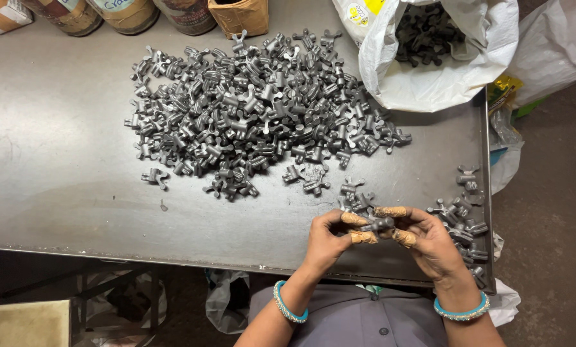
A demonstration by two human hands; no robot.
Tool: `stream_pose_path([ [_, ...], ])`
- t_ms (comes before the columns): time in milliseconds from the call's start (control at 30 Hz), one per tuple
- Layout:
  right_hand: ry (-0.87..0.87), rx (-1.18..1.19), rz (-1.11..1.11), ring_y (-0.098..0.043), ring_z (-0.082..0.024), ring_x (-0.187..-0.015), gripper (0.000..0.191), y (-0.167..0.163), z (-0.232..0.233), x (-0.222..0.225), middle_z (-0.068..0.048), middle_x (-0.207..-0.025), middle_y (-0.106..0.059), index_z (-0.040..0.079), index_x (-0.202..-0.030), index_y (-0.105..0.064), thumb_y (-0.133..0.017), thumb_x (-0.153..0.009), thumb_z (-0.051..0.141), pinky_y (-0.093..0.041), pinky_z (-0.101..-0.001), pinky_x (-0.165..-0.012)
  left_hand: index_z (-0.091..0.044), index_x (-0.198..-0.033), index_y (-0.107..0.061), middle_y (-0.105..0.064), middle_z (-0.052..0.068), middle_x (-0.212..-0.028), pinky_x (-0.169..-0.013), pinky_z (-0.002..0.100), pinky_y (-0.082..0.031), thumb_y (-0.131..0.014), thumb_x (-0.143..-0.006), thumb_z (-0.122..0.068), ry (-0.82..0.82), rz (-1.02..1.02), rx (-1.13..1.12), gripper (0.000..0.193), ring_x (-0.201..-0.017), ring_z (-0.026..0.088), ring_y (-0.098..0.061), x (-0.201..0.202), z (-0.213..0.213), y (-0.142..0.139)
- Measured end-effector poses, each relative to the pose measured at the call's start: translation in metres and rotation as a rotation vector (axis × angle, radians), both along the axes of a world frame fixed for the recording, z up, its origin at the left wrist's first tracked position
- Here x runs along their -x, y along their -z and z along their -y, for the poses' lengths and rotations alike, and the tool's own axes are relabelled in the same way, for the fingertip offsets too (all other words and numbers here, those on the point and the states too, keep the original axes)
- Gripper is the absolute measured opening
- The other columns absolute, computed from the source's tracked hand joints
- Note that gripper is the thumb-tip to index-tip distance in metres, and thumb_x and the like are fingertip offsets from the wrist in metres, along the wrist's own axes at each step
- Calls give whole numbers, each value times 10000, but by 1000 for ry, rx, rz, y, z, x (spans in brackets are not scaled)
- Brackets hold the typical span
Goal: The person picks small metal cross-shaped castings one at a time from a large pile on a metal table, turns each casting over in their hands, and tosses it back onto the table or into a nearby bag. Occasionally they sweep several castings aside while working through the pile.
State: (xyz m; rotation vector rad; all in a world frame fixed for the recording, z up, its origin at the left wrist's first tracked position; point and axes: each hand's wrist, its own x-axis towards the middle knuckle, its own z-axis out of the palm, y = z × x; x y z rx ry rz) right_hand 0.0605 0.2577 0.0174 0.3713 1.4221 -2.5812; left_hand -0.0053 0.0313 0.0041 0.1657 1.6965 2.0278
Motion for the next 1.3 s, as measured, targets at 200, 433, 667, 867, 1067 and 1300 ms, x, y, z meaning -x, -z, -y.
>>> stream_pose_path([
  [200,175,45,-32,-693,-213,-1075,364,29,6,-5,-132,-1165,-707,4,-1215,-634,-763,-875,16,-575,-353,-927,0,-963,-773,-753,26,-918,-765,249,-560,-881,-740,-24,-45,-108,18,249,-829,82,-669,-8,-5,-16],
  [433,155,391,142,-710,-224,-968,443,46,4,-9,-126,-1144,-716,4,-1259,-636,-768,-864,155,-604,-371,-829,-72,-1025,-728,-672,41,-945,-775,310,-572,-921,-691,-154,-112,-293,89,394,-839,174,-677,-11,-10,-59],
  [667,72,662,194,-721,-234,-941,382,54,15,-12,-150,-1118,-693,-44,-1311,-580,-709,-974,81,-613,-319,-778,-208,-1114,-805,-641,40,-1124,-997,412,-435,-877,-719,-151,-137,-773,353,406,-1124,275,-546,-6,-19,-78],
  [867,78,712,240,-729,-226,-959,433,57,16,-18,-123,-1116,-690,0,-1285,-557,-711,-912,157,-633,-370,-811,-238,-1085,-804,-677,14,-1148,-1024,442,-387,-858,-743,-160,-117,-840,374,356,-1149,271,-546,-7,-28,-73],
  [1067,22,673,201,-732,-221,-943,476,50,14,-18,-145,-1118,-684,-28,-1356,-523,-704,-949,140,-634,-355,-785,-255,-1071,-811,-650,51,-1118,-992,437,-396,-853,-726,-156,-111,-846,411,361,-1094,299,-508,-12,-29,-69],
  [1300,17,641,225,-734,-215,-907,424,49,14,-19,-148,-1096,-686,-17,-1344,-530,-678,-967,107,-636,-344,-754,-261,-1075,-813,-663,44,-1145,-1007,434,-391,-841,-753,-143,-99,-868,398,344,-1127,286,-526,-13,-29,-75],
])
